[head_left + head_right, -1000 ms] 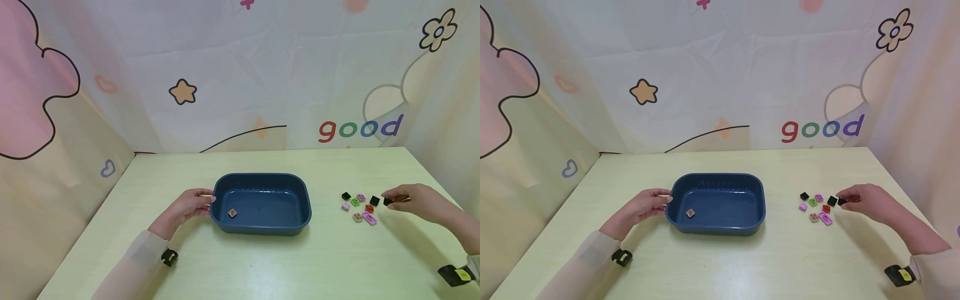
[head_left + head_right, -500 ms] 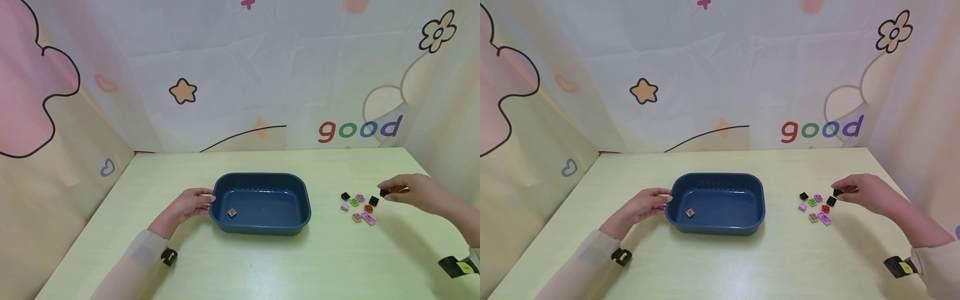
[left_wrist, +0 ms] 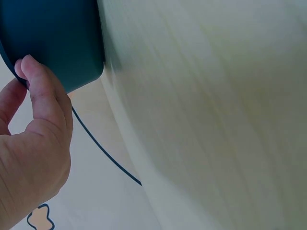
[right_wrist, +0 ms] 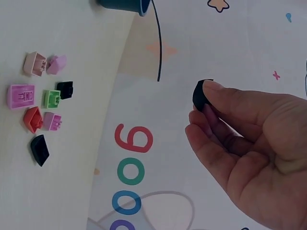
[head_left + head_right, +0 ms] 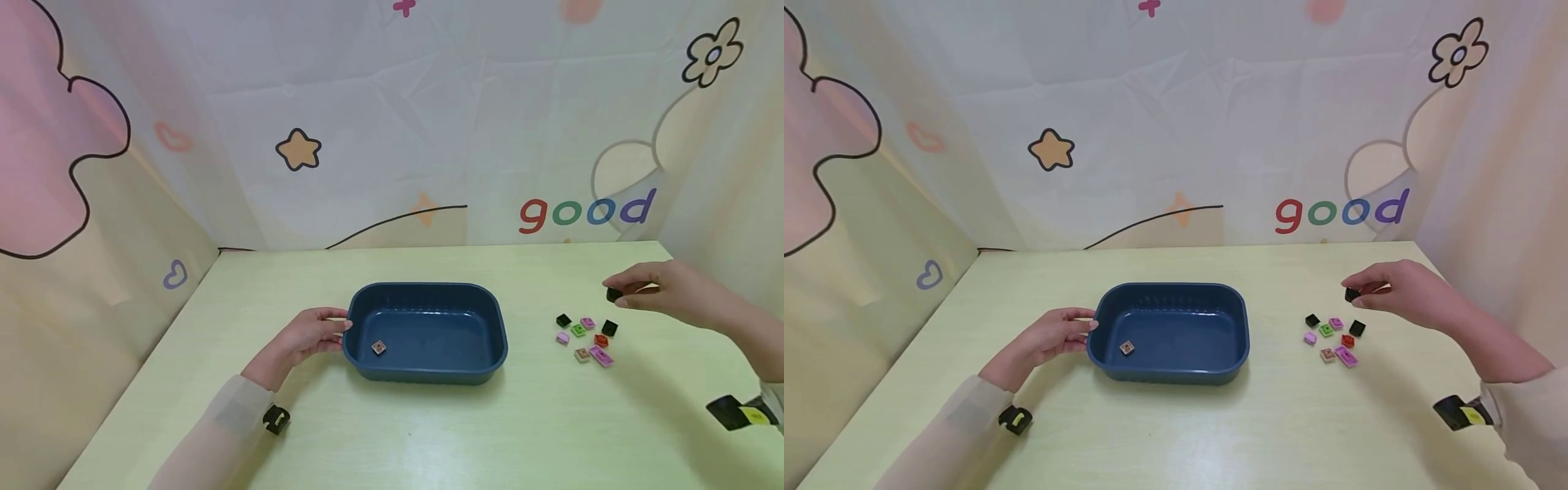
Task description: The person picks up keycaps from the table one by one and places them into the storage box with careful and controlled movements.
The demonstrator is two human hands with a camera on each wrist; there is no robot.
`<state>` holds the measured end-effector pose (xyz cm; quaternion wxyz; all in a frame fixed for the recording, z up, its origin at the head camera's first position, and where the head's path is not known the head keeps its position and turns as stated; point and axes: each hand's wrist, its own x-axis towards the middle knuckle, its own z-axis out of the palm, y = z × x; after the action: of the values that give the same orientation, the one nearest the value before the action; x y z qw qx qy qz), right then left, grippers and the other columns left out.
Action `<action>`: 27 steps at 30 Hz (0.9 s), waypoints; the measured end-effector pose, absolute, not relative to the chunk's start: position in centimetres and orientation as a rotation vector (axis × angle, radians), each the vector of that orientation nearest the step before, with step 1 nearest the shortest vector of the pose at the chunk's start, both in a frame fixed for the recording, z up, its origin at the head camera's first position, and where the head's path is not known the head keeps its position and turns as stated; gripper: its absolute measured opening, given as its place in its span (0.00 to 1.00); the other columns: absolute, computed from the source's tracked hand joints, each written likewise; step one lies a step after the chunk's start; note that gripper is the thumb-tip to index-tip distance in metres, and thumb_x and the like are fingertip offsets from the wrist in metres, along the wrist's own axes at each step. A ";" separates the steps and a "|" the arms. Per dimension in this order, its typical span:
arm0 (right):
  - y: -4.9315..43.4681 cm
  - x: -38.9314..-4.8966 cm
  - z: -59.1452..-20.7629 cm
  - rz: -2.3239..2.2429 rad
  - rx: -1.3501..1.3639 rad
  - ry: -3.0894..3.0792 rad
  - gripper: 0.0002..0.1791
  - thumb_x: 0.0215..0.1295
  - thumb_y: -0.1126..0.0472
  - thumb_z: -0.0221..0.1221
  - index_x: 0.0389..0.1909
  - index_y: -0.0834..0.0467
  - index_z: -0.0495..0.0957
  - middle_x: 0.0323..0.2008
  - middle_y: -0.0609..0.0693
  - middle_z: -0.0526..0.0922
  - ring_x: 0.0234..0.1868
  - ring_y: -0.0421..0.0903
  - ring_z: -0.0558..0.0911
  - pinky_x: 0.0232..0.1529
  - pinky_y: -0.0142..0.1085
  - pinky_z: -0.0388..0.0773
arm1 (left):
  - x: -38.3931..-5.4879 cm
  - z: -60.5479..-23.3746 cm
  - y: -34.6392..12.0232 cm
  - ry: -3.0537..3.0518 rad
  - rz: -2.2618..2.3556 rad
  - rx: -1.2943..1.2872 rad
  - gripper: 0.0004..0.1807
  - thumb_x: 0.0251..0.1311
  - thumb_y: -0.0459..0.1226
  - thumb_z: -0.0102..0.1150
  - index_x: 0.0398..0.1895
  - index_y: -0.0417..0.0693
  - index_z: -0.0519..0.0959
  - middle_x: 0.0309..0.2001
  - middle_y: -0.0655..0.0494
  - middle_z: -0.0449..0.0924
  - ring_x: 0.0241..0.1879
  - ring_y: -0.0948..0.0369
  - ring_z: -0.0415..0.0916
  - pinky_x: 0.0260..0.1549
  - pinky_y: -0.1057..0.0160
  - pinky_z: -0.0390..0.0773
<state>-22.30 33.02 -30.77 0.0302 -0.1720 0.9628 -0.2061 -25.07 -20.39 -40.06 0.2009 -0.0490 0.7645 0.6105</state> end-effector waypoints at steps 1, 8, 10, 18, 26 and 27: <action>32.8 -22.3 -30.5 -0.638 -0.529 2.967 0.17 0.66 0.66 0.66 0.54 0.68 0.82 0.45 0.58 0.89 0.35 0.19 0.78 0.36 0.23 0.80 | -25.1 -40.0 -20.4 2.137 1.707 -0.137 0.22 0.73 0.34 0.57 0.66 0.32 0.71 0.29 0.61 0.84 0.26 0.65 0.82 0.31 0.72 0.85; 31.3 -22.5 -29.0 -0.571 -0.548 2.975 0.18 0.67 0.63 0.66 0.56 0.63 0.83 0.47 0.56 0.89 0.36 0.20 0.77 0.36 0.25 0.79 | -25.1 -40.2 -20.5 2.118 1.724 -0.134 0.22 0.73 0.33 0.57 0.65 0.32 0.71 0.29 0.61 0.84 0.26 0.65 0.82 0.31 0.72 0.85; 30.8 -22.5 -28.7 -0.540 -0.557 2.976 0.18 0.67 0.61 0.66 0.57 0.62 0.83 0.47 0.55 0.89 0.37 0.22 0.78 0.36 0.27 0.79 | -25.1 -40.2 -20.5 2.118 1.724 -0.131 0.22 0.73 0.33 0.57 0.65 0.32 0.71 0.29 0.61 0.84 0.26 0.65 0.82 0.31 0.73 0.85; 28.9 -22.8 -28.2 -0.567 -0.585 2.964 0.19 0.68 0.60 0.66 0.58 0.61 0.83 0.48 0.55 0.89 0.37 0.26 0.80 0.37 0.26 0.80 | -25.1 -40.1 -20.4 2.123 1.721 -0.132 0.22 0.73 0.34 0.57 0.66 0.33 0.71 0.29 0.60 0.84 0.26 0.65 0.83 0.31 0.73 0.85; 27.5 -23.0 -28.0 -0.576 -0.664 2.963 0.18 0.67 0.61 0.66 0.57 0.58 0.84 0.49 0.52 0.89 0.38 0.28 0.80 0.37 0.27 0.80 | -25.0 -40.1 -20.4 2.109 1.735 -0.117 0.22 0.72 0.33 0.57 0.65 0.31 0.72 0.29 0.60 0.85 0.26 0.66 0.83 0.30 0.72 0.85; 27.3 -23.1 -27.9 -0.575 -0.673 2.962 0.18 0.68 0.60 0.66 0.57 0.58 0.84 0.49 0.52 0.89 0.38 0.29 0.80 0.37 0.27 0.80 | -25.0 -40.0 -20.4 2.109 1.734 -0.120 0.22 0.72 0.33 0.57 0.65 0.31 0.72 0.29 0.61 0.85 0.26 0.66 0.83 0.30 0.72 0.85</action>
<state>-23.08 27.34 -27.91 0.0248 -0.2177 0.9578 -0.1858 -24.98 -20.38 -40.05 0.2028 -0.0432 0.7556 0.6213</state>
